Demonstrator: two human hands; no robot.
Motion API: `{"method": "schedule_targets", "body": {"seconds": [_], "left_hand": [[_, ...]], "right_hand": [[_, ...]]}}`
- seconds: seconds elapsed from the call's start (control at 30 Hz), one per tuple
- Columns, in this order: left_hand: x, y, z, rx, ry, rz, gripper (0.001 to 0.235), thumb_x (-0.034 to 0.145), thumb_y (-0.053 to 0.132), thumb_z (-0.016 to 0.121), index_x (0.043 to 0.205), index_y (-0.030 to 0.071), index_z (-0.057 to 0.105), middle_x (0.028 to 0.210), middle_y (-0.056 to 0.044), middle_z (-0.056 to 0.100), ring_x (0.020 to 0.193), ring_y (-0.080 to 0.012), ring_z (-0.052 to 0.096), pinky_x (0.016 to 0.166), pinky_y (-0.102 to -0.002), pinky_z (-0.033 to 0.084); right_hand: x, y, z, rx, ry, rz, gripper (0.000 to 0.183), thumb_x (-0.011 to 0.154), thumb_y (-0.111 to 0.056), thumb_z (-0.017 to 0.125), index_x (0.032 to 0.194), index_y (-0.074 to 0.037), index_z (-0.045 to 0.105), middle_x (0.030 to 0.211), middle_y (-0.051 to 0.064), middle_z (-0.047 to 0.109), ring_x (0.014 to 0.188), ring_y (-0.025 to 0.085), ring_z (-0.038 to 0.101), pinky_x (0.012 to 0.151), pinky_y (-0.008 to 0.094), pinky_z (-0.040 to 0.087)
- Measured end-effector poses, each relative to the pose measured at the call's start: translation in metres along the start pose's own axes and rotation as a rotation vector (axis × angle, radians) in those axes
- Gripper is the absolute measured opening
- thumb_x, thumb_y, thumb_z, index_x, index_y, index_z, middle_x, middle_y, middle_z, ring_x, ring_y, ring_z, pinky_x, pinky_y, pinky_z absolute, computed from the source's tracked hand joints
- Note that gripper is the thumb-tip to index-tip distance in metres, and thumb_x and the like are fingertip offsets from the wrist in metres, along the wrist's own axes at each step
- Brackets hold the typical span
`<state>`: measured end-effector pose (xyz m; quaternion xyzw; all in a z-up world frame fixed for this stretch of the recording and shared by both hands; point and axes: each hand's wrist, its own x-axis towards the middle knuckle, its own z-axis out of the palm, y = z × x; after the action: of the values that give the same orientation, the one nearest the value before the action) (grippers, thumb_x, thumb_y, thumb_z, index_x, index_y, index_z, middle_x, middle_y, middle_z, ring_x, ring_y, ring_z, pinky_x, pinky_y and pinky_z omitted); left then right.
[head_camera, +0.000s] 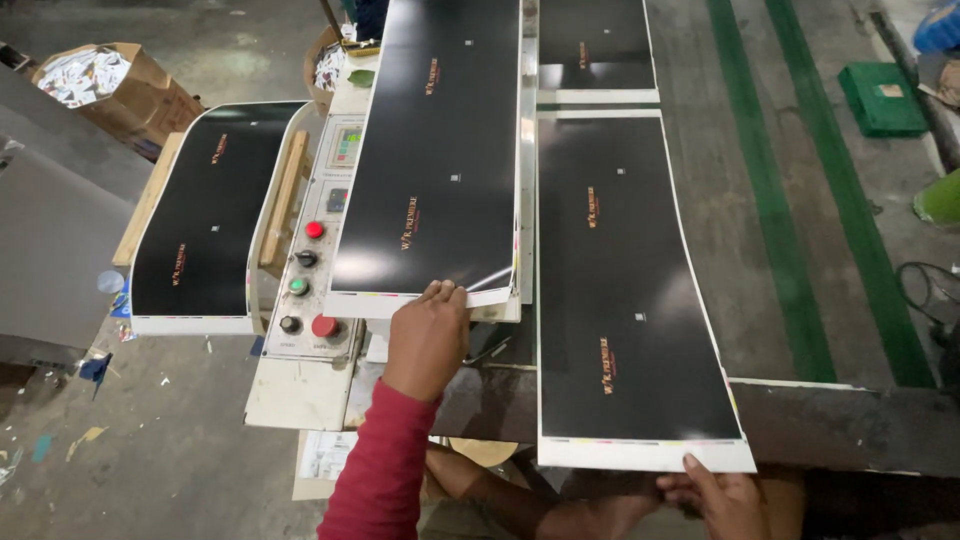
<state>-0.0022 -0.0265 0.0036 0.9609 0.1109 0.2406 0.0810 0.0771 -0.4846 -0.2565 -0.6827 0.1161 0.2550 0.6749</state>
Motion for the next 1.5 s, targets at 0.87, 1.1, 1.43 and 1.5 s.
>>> {"method": "schedule_targets", "body": {"seconds": [0.87,1.1,1.43,1.5], "left_hand": [[-0.004,-0.002,0.007,0.076,-0.02,-0.008,0.011,0.094,0.008,0.061,0.09,0.0,0.068,0.111,-0.026,0.073,0.11,-0.0356,0.072,0.084,-0.042,0.061],[-0.004,-0.001,0.002,0.017,0.039,-0.02,0.01,0.094,0.011,0.063,0.092,0.002,0.067,0.112,-0.022,0.074,0.11,-0.0352,0.072,0.084,-0.042,0.061],[-0.006,0.0,-0.003,-0.028,0.081,-0.036,0.011,0.097,0.011,0.061,0.091,0.003,0.066,0.106,-0.02,0.075,0.106,-0.034,0.073,0.075,-0.044,0.06],[-0.006,0.002,-0.007,-0.037,0.096,-0.031,0.011,0.096,0.011,0.061,0.088,0.003,0.064,0.105,-0.018,0.076,0.106,-0.0349,0.073,0.074,-0.044,0.06]], "right_hand": [[0.055,-0.128,0.099,0.127,-0.168,-0.016,0.022,0.102,-0.017,0.059,0.112,0.002,0.063,0.099,0.018,0.073,0.085,0.026,0.073,0.069,0.039,0.059],[0.013,-0.14,0.105,0.133,-0.272,0.066,0.031,0.101,-0.016,0.054,0.129,-0.005,0.06,0.109,0.02,0.075,0.085,0.024,0.072,0.069,0.036,0.059],[-0.012,-0.08,0.07,-0.014,-0.292,0.158,0.046,0.1,-0.018,0.055,0.143,-0.001,0.058,0.109,0.018,0.077,0.083,0.023,0.072,0.066,0.034,0.058],[-0.014,-0.069,0.06,-0.048,-0.281,0.206,0.047,0.099,-0.019,0.056,0.143,-0.003,0.059,0.108,0.017,0.078,0.084,0.022,0.073,0.068,0.034,0.058]]}}
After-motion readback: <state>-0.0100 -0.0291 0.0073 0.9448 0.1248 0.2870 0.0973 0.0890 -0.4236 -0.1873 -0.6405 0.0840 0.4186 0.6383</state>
